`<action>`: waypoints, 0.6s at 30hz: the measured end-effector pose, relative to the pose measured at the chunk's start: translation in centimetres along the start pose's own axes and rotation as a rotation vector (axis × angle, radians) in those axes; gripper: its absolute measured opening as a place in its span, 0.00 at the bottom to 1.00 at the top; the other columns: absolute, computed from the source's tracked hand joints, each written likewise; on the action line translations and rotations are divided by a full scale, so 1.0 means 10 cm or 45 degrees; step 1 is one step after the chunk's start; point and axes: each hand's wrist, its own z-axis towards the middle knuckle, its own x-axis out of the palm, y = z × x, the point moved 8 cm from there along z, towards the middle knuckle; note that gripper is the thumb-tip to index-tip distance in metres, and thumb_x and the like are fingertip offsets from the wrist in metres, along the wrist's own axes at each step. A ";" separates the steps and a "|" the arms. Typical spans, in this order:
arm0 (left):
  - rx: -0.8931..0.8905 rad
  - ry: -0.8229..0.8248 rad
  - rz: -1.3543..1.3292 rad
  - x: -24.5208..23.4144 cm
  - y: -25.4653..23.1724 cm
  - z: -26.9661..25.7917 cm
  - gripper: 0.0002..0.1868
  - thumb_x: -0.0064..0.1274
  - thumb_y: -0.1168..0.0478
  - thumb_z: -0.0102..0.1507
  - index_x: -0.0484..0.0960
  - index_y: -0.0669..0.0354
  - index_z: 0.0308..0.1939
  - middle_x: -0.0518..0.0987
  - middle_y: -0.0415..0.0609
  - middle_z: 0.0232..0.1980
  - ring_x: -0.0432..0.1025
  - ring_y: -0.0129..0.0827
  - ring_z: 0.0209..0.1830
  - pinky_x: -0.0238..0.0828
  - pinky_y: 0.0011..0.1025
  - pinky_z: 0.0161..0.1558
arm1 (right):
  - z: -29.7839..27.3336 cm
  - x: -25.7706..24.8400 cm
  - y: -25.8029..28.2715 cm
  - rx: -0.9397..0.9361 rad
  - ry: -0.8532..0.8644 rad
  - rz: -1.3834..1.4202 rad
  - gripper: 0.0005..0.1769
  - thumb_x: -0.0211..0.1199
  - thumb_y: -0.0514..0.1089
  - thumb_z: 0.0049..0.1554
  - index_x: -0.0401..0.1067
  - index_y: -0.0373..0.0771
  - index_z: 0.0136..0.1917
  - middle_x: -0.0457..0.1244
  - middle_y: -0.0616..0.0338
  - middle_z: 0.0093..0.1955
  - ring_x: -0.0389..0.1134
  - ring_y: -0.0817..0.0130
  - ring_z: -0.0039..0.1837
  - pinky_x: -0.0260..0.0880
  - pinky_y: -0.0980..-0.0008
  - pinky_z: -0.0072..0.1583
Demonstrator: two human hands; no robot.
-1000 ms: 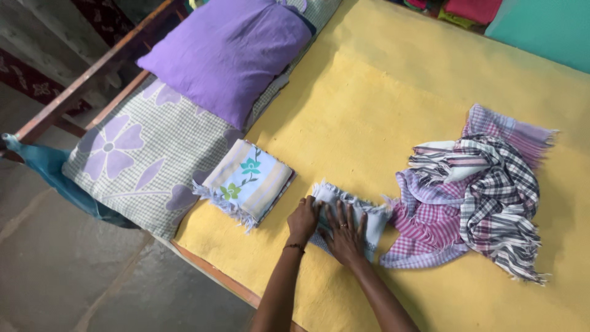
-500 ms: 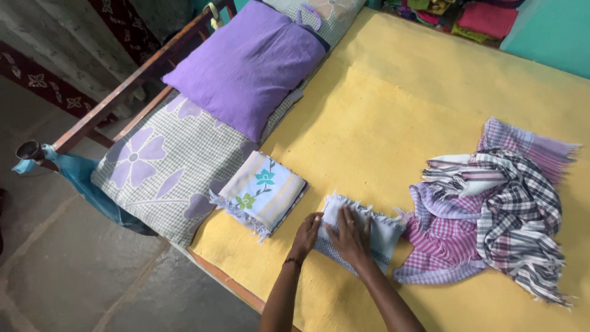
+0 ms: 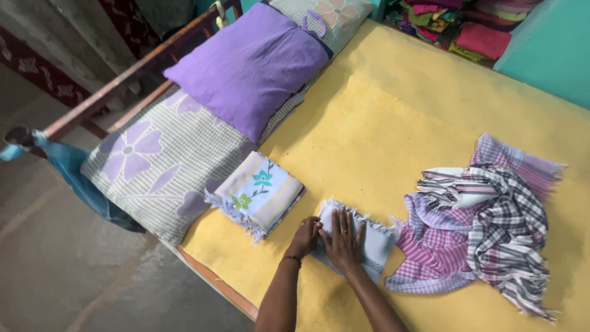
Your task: The person folds several towels and cloths on a bed. They smooth and align each item, fold it into a compact rectangle, and place it on the bed. The person handles a white floral towel, a grey striped towel, and a checkered cloth.
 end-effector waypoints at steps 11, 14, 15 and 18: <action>-0.355 0.168 0.338 0.38 0.42 0.36 0.17 0.44 0.50 0.69 0.69 0.47 0.60 0.69 0.61 0.66 0.68 0.57 0.63 0.64 0.51 0.62 | -0.06 0.19 -0.06 -0.056 -0.181 0.000 0.39 0.39 0.64 0.66 0.47 0.43 0.83 0.43 0.49 0.84 0.40 0.53 0.85 0.23 0.34 0.77; -0.249 0.053 0.323 0.38 0.34 0.30 0.19 0.48 0.51 0.66 0.72 0.50 0.58 0.75 0.62 0.62 0.71 0.56 0.62 0.69 0.48 0.62 | -0.09 0.10 -0.07 -0.088 -0.283 -0.007 0.38 0.38 0.63 0.67 0.47 0.44 0.83 0.43 0.50 0.85 0.41 0.56 0.85 0.24 0.34 0.79; -0.237 0.012 0.296 0.38 0.31 0.27 0.19 0.48 0.50 0.67 0.72 0.50 0.60 0.74 0.64 0.62 0.71 0.58 0.61 0.69 0.48 0.61 | -0.08 0.10 -0.09 -0.080 -0.216 0.022 0.38 0.38 0.63 0.67 0.46 0.44 0.83 0.42 0.50 0.85 0.41 0.55 0.85 0.24 0.34 0.78; -0.245 -0.054 0.170 0.27 0.31 0.20 0.24 0.50 0.47 0.69 0.71 0.52 0.64 0.74 0.68 0.59 0.71 0.58 0.59 0.69 0.47 0.60 | -0.05 0.03 -0.09 -0.005 -0.090 0.105 0.38 0.39 0.63 0.67 0.46 0.45 0.83 0.40 0.50 0.86 0.39 0.52 0.85 0.23 0.31 0.77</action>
